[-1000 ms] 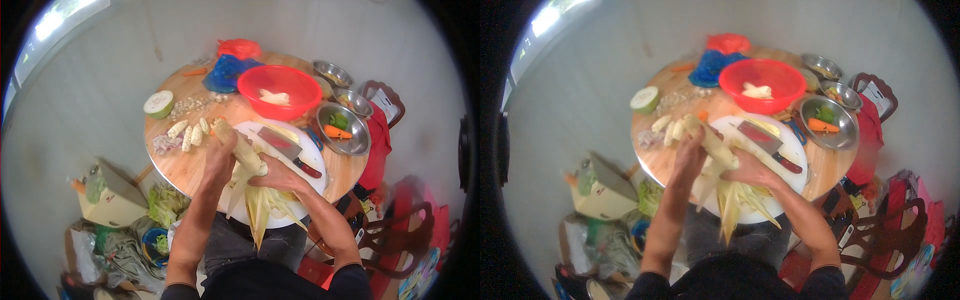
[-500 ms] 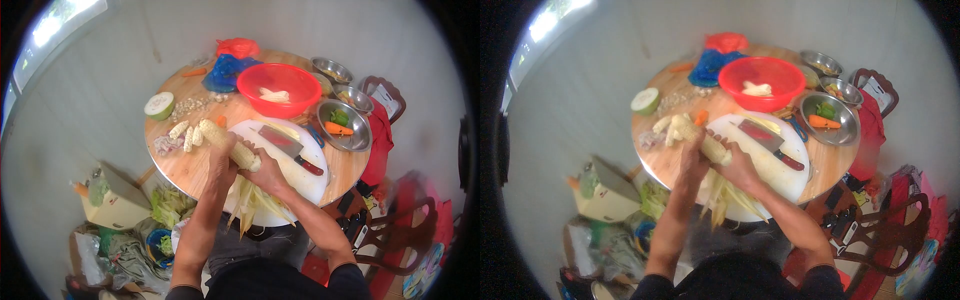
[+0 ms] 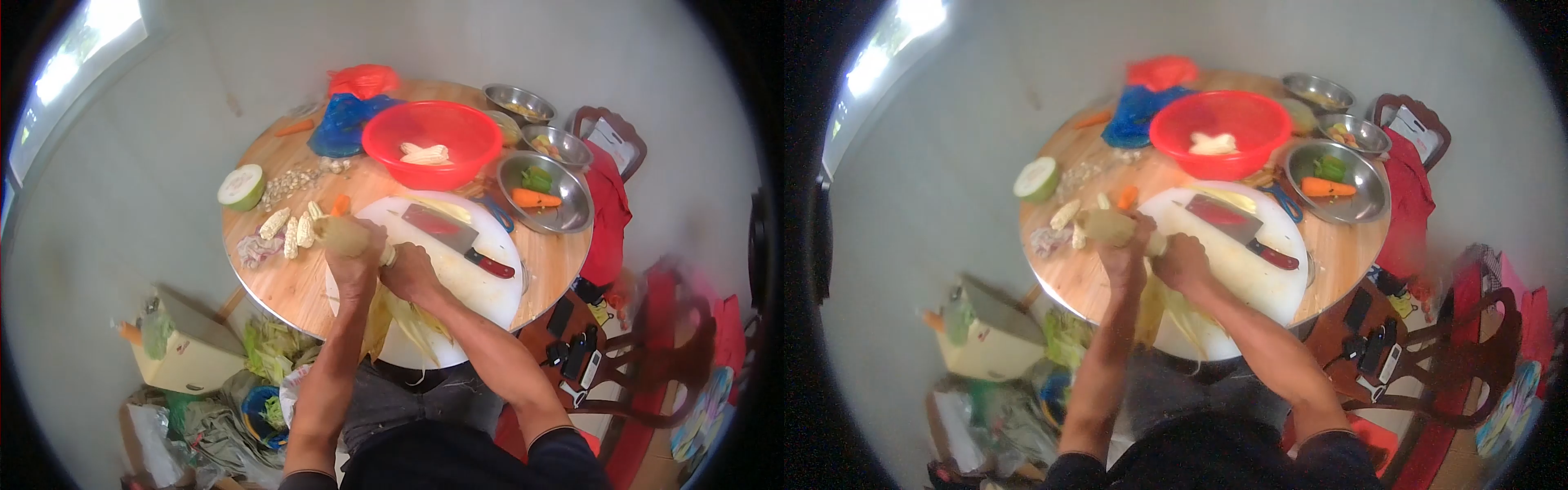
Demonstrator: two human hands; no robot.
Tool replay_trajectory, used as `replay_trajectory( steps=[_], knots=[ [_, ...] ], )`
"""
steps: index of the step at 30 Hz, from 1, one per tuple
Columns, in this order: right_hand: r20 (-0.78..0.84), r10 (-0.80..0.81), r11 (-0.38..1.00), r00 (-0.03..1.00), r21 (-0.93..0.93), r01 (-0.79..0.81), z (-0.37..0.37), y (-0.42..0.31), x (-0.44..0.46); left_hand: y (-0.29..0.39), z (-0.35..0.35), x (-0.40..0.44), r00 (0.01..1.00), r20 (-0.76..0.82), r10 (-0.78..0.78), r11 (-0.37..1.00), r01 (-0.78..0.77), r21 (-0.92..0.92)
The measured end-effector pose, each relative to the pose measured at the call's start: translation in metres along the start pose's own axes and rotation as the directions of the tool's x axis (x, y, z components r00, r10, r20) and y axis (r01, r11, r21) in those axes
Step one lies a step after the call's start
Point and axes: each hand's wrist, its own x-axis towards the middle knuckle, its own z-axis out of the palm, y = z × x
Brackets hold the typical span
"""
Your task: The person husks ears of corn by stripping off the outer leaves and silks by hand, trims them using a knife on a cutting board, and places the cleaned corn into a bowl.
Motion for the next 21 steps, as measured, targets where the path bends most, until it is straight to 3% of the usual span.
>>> replay_trajectory(
  steps=[2,3,4,5,7,8,10,16,18,21],
  knots=[
    [-0.074,-0.082,0.996,0.994,0.026,0.084,-0.001,-0.003,-0.001,-0.005,-0.005,0.003,0.998,-0.014,0.062,0.998,-0.062,0.029],
    [-0.075,-0.086,0.996,0.993,0.024,0.088,-0.002,-0.002,-0.001,0.003,-0.004,0.006,0.997,-0.045,-0.057,0.998,0.057,-0.010],
    [-0.084,-0.202,0.979,0.976,0.002,0.203,-0.003,0.001,-0.001,0.008,-0.004,0.011,0.982,-0.067,-0.177,0.983,0.174,-0.052],
    [-0.084,-0.319,0.948,0.944,-0.023,0.318,-0.004,0.003,-0.001,0.007,-0.007,0.015,0.983,-0.070,-0.172,0.984,0.168,-0.054],
    [-0.053,-0.388,0.921,0.920,0.008,0.389,-0.008,0.005,-0.008,0.004,-0.019,0.022,0.878,0.041,-0.477,0.829,0.465,-0.313],
    [-0.041,-0.448,0.893,0.893,0.035,0.449,-0.013,0.006,-0.009,0.001,-0.023,0.029,0.881,0.037,-0.471,0.832,0.457,-0.315],
    [-0.059,-0.491,0.869,0.869,0.043,0.494,-0.015,0.004,-0.016,-0.002,-0.031,0.031,0.753,0.072,-0.654,0.592,0.569,-0.572],
    [-0.109,-0.619,0.765,0.778,0.137,0.629,-0.023,-0.001,-0.028,0.003,-0.055,0.040,0.792,0.159,-0.589,0.576,0.550,-0.605],
    [-0.118,-0.656,0.727,0.746,0.166,0.666,-0.024,-0.006,-0.032,0.016,-0.061,0.040,0.815,0.095,-0.571,0.615,0.502,-0.608],
    [0.006,-0.544,0.790,0.839,0.340,0.510,-0.025,-0.011,-0.038,0.047,-0.067,0.038,0.843,-0.024,-0.537,0.689,0.422,-0.589]
  ],
)
